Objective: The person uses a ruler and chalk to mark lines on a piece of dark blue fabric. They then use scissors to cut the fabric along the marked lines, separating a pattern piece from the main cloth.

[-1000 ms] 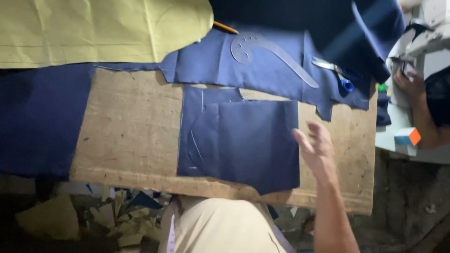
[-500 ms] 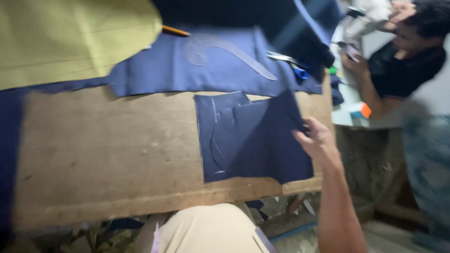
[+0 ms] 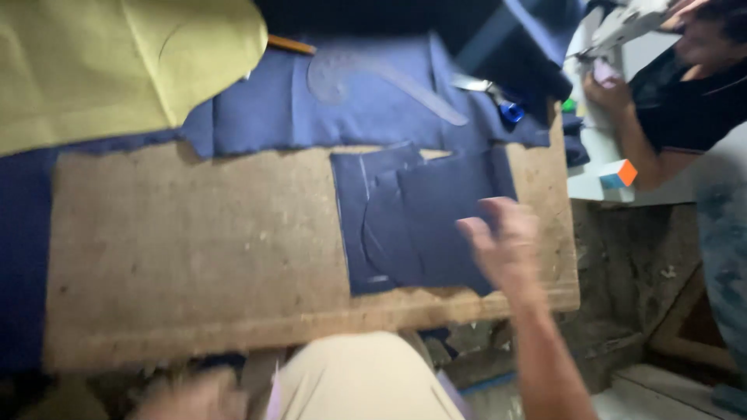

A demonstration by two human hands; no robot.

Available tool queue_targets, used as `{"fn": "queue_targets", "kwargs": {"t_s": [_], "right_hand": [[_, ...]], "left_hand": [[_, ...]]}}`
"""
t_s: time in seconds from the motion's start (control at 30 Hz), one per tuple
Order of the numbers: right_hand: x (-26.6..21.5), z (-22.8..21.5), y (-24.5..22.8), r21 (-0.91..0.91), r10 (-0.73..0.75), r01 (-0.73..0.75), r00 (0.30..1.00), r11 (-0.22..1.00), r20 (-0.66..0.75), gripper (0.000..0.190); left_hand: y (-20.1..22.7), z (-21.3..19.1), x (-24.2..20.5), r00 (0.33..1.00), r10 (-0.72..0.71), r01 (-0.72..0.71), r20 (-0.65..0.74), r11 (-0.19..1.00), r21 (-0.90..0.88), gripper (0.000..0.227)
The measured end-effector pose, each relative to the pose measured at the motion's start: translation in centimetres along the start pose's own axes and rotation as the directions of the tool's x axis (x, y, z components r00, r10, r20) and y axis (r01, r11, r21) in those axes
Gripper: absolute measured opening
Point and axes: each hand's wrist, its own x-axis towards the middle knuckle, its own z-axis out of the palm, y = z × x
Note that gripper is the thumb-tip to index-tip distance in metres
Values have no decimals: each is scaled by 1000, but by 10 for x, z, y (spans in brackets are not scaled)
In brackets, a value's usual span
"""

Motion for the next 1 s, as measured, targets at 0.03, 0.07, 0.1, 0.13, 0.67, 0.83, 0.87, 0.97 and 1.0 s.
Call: {"fn": "queue_targets", "kwargs": {"t_s": [0.03, 0.07, 0.1, 0.13, 0.67, 0.83, 0.87, 0.97, 1.0], "right_hand": [[-10, 6, -36, 88, 46, -56, 993, 995, 109, 46], [-13, 14, -70, 168, 77, -113, 976, 979, 204, 47], [-25, 26, -79, 174, 71, -108, 976, 979, 204, 47], [-33, 39, -86, 125, 73, -106, 968, 987, 241, 60], [-28, 72, -50, 503, 203, -303, 948, 810, 244, 10], [12, -6, 35, 642, 500, -564, 810, 520, 306, 16], [20, -21, 65, 615, 585, -621, 754, 486, 299, 11], [22, -67, 140, 706, 658, -610, 702, 359, 272, 14], [28, -83, 125, 703, 675, -613, 691, 360, 257, 14]], "left_hand": [[36, -25, 5, 1000, -8, 8, -3, 1000, -5, 43], [81, -47, 10, 1000, -5, 4, -18, 1000, -9, 43], [108, -56, 14, 1000, -10, 9, -24, 1000, -12, 43], [136, -66, 20, 984, 41, -57, -173, 994, -89, 38], [214, -10, 189, 643, 346, -259, -683, 938, 232, 54], [211, 2, 211, 666, 331, -223, -668, 943, 245, 25], [208, 8, 219, 614, 346, -199, -709, 937, 285, 22], [178, -25, 179, 773, 275, -449, -571, 874, -186, 23], [162, -44, 164, 776, 297, -461, -557, 869, -180, 23]]}}
